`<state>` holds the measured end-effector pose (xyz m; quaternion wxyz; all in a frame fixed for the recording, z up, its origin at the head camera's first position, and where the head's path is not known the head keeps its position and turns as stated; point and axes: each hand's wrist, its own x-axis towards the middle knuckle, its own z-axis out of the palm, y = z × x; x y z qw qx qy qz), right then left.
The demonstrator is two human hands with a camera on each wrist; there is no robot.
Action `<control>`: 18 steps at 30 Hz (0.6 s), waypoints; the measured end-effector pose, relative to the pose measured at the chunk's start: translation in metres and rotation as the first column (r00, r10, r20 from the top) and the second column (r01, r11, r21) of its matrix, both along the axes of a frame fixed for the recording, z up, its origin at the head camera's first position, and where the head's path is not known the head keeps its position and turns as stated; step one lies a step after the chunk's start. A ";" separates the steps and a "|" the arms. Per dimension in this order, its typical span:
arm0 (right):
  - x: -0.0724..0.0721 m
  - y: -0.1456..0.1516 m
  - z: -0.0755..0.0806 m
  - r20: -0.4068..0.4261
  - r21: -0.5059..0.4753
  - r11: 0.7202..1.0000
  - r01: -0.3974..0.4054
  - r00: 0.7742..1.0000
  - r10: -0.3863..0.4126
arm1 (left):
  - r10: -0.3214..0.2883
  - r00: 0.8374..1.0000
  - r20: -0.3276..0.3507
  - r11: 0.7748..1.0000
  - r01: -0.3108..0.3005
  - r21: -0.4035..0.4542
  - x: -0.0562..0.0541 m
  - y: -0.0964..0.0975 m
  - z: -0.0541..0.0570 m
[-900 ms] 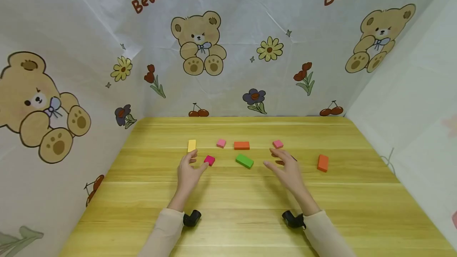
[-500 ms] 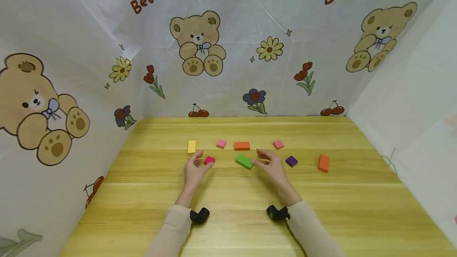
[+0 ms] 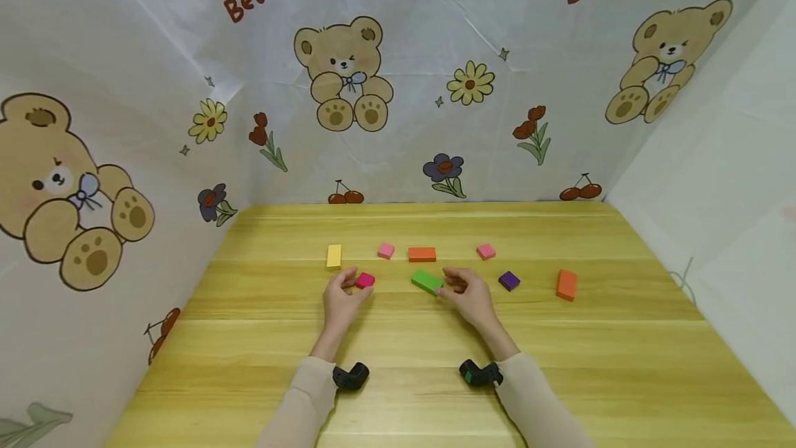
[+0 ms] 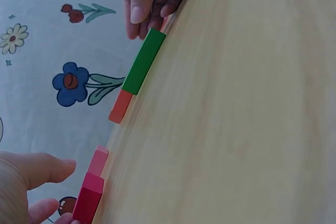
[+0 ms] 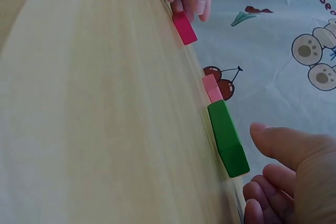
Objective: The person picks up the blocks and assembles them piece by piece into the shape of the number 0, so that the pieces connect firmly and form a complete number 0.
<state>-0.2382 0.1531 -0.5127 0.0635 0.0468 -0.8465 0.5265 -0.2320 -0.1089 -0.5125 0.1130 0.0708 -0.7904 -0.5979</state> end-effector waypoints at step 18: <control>0.002 -0.005 -0.005 -0.117 0.161 0.987 -0.016 0.993 0.035 | 0.082 0.994 -0.070 0.977 -0.094 -0.190 -0.001 0.009 -0.005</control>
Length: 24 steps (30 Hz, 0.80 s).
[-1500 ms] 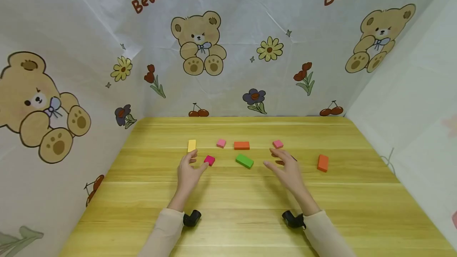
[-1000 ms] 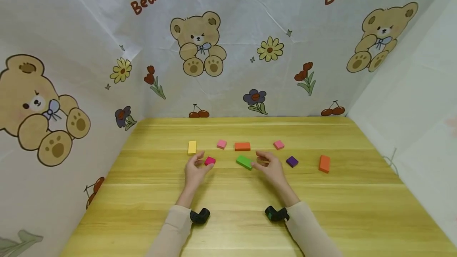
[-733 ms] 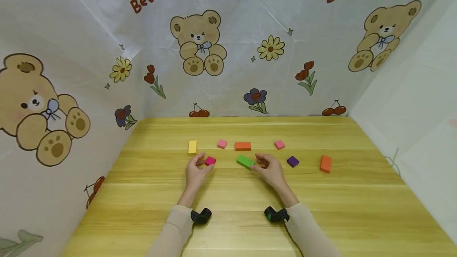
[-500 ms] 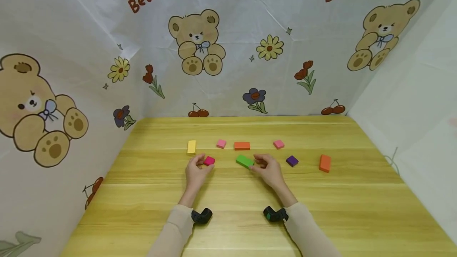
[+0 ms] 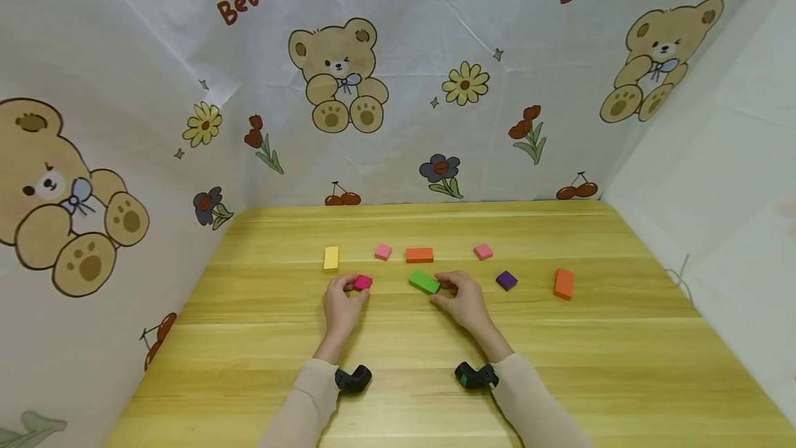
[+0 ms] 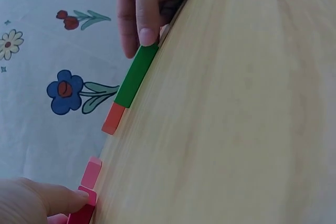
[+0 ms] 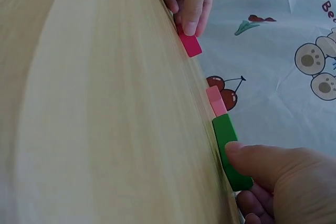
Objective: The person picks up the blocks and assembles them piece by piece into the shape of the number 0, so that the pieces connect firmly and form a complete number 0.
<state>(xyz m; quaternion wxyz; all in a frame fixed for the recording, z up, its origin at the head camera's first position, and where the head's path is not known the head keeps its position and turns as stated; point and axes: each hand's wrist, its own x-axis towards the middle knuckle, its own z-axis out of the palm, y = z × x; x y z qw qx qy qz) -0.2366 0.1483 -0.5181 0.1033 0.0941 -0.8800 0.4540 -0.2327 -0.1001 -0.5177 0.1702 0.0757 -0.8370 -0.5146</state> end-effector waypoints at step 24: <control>-0.001 -0.004 -0.004 -0.059 0.080 0.996 0.030 0.998 -0.025 | -0.013 1.000 -0.021 0.999 0.014 0.039 0.002 -0.003 -0.001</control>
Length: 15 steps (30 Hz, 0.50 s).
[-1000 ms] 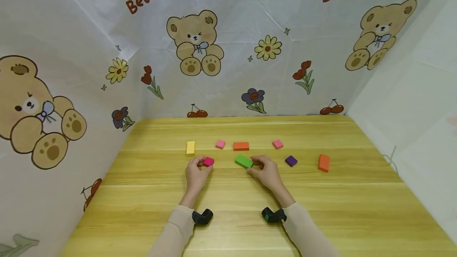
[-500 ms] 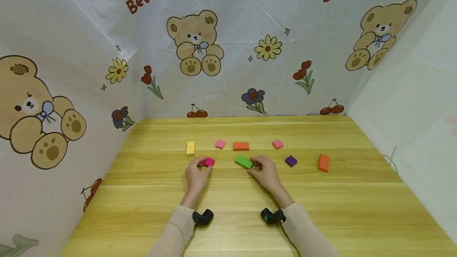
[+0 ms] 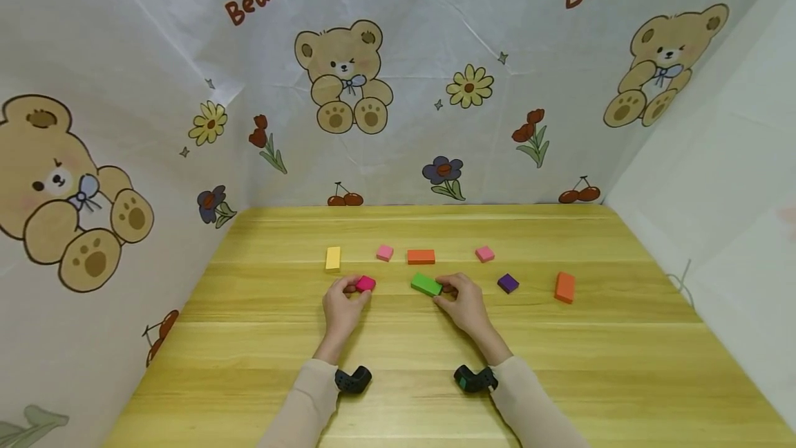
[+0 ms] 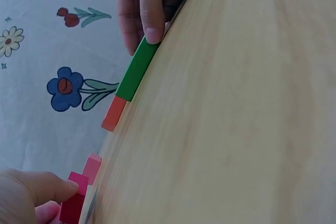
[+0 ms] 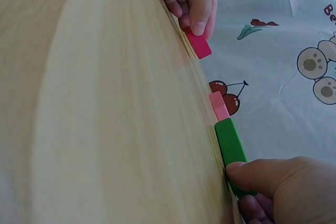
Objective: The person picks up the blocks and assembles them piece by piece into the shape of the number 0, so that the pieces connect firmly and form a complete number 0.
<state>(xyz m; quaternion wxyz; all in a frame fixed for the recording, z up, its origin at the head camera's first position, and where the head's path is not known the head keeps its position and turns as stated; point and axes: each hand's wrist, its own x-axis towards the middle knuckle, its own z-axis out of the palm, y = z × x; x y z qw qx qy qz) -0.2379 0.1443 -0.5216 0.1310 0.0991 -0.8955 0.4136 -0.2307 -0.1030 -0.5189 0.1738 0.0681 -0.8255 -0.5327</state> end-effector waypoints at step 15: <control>0.027 0.004 0.019 0.082 -0.148 0.985 -0.084 0.992 0.097 | -0.076 0.997 0.026 0.993 0.073 0.087 0.021 -0.004 0.008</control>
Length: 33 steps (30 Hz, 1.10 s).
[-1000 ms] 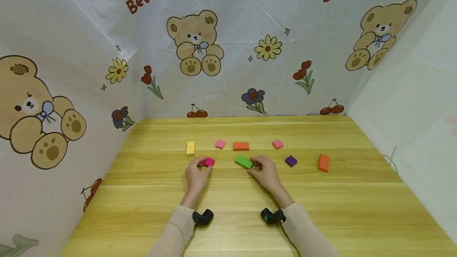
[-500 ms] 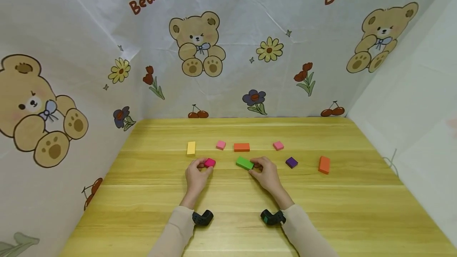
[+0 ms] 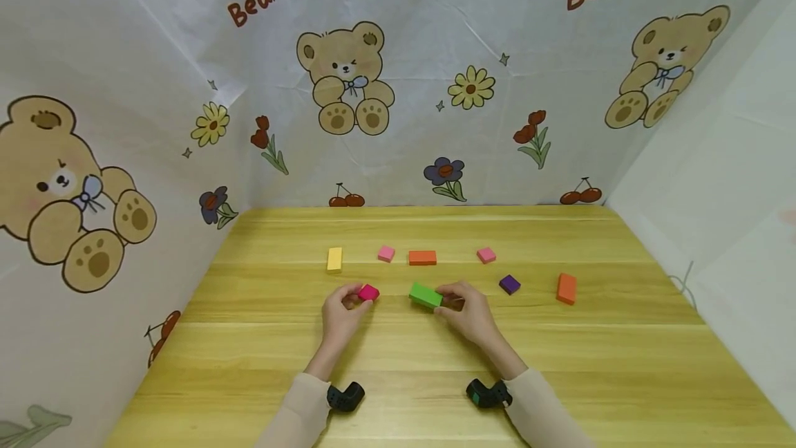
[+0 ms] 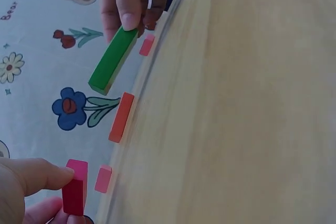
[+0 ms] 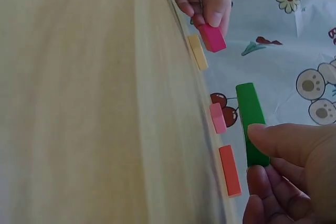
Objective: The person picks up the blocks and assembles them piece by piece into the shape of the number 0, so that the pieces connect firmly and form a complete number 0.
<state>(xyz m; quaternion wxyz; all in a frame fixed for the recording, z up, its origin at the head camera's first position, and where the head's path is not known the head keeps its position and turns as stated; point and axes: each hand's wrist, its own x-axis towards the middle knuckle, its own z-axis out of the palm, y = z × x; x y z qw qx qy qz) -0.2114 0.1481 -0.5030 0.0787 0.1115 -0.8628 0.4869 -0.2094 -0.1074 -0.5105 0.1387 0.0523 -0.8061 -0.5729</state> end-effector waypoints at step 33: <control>0.063 0.021 0.010 0.129 0.098 0.920 -0.380 0.921 0.367 | -0.209 0.978 -0.016 0.957 0.201 -0.211 0.068 0.021 0.007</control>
